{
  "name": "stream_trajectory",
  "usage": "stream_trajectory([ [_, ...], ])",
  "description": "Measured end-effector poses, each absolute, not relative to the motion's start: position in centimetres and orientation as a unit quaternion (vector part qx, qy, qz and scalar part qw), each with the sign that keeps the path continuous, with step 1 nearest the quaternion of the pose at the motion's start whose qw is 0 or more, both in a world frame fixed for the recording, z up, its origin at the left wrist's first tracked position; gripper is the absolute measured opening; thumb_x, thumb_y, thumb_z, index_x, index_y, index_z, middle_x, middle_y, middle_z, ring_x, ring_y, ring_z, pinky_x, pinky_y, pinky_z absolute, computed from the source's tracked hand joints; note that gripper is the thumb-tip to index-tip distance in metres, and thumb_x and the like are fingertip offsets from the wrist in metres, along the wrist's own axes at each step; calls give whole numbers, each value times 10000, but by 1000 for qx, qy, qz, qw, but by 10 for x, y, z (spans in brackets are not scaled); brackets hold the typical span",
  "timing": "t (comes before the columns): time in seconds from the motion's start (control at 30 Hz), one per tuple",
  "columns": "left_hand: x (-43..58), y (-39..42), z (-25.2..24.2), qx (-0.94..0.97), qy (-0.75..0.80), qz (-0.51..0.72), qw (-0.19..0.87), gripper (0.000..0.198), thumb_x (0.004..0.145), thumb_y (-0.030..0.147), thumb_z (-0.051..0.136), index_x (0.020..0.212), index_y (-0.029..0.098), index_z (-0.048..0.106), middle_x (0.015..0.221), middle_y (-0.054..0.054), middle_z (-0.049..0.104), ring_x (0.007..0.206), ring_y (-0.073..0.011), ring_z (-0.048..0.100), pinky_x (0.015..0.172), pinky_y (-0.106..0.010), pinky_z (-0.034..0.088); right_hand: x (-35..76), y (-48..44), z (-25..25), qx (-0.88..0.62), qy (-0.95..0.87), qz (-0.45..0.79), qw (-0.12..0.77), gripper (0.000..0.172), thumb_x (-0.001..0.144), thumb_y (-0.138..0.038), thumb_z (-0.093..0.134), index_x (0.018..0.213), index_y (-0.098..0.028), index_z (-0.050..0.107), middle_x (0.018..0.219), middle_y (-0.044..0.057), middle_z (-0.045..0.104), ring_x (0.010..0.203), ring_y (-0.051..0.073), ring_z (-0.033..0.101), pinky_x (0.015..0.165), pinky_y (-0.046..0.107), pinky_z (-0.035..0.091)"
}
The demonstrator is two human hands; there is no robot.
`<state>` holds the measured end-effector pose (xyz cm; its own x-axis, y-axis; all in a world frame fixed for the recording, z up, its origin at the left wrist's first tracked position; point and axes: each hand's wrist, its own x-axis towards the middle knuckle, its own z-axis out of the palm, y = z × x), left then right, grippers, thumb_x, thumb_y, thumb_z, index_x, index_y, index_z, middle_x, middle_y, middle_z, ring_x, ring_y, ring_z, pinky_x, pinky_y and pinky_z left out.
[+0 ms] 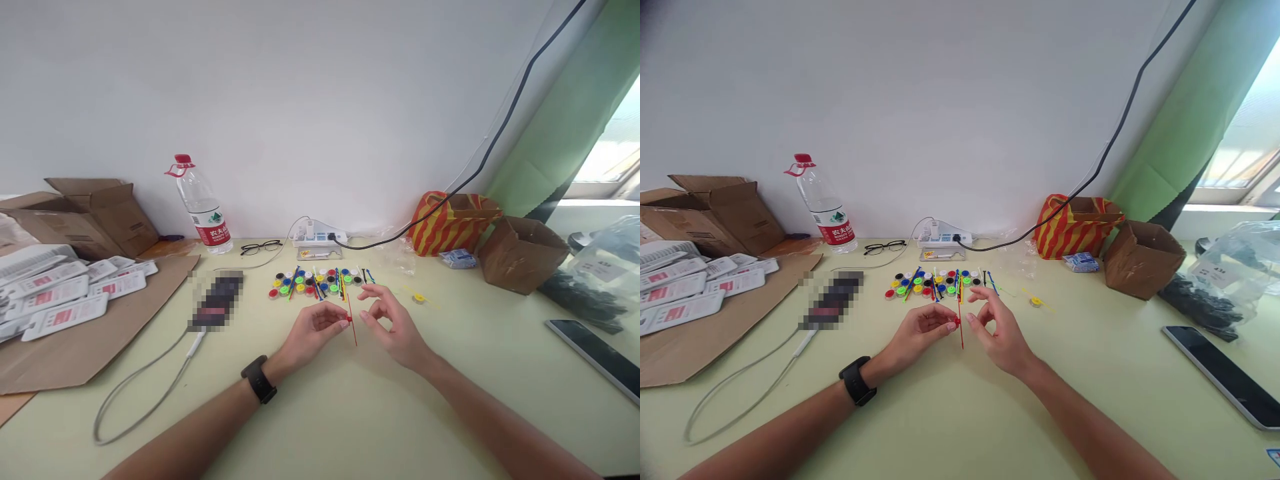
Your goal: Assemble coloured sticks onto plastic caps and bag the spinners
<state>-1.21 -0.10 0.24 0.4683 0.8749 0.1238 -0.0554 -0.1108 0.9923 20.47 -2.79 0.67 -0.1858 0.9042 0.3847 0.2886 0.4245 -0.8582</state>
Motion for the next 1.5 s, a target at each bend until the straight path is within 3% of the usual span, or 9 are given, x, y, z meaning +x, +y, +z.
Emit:
stream_trajectory([
  [0.13,-15,0,8,587,318,363,650,265,872,378,787,1009,154,747,908,-71,717,858,-178,656,773,-282,511,209,-34,15,-410,-755,281,428,421,1032,-406,477,1440,-311,445,913,25,642,752,188,577,770,370,502],
  [0.3,-18,3,9,552,311,374,677,259,846,354,814,988,147,757,902,-71,710,827,-160,639,748,-261,482,207,-34,16,-429,-679,426,416,297,1078,-481,339,1069,-254,530,538,-98,277,486,134,266,487,274,262],
  [0.43,-18,3,6,568,318,366,666,255,866,359,796,1007,150,753,913,-76,717,846,-168,643,769,-271,490,203,-33,11,-421,-705,388,418,150,1022,-392,526,1075,-253,500,650,-73,440,569,129,381,546,269,328],
  [0.6,-20,2,6,593,318,340,657,261,904,373,759,1050,158,741,963,-83,736,846,-161,640,814,-288,507,196,-37,5,-394,-742,389,379,221,1007,-292,536,1211,-270,452,863,-19,605,688,146,534,646,300,432],
  [0.97,-13,-3,5,619,301,326,648,270,891,384,767,1027,155,720,1075,-116,751,1009,-229,704,950,-372,531,198,-31,1,-413,-737,404,350,357,983,-225,499,1326,-278,415,846,-29,571,703,150,544,625,279,426],
  [1.13,-17,3,-1,682,355,337,543,304,883,421,753,1040,164,714,1055,-99,728,970,-221,684,907,-360,545,211,-23,1,-486,-784,279,267,444,822,-114,533,1231,-274,467,653,-90,441,590,138,442,581,264,323],
  [1.27,-21,7,-6,705,366,324,514,272,912,415,709,1022,167,710,1006,-82,723,908,-198,671,866,-341,542,230,-14,7,-553,-797,168,175,393,777,-134,544,1148,-264,522,640,-73,514,591,155,463,581,277,281],
  [1.4,-21,5,-4,722,373,307,496,246,919,399,692,1002,170,719,1008,-84,726,909,-203,668,859,-340,538,258,1,10,-610,-774,58,160,435,771,-168,576,1199,-246,569,997,48,689,888,238,609,729,322,393],
  [1.5,-20,3,-1,730,380,296,485,243,924,399,679,989,169,722,1013,-87,725,917,-208,665,865,-349,536,279,10,6,-634,-760,-2,147,543,779,-210,594,1320,-215,555,1277,121,633,1132,316,575,894,380,429],
])
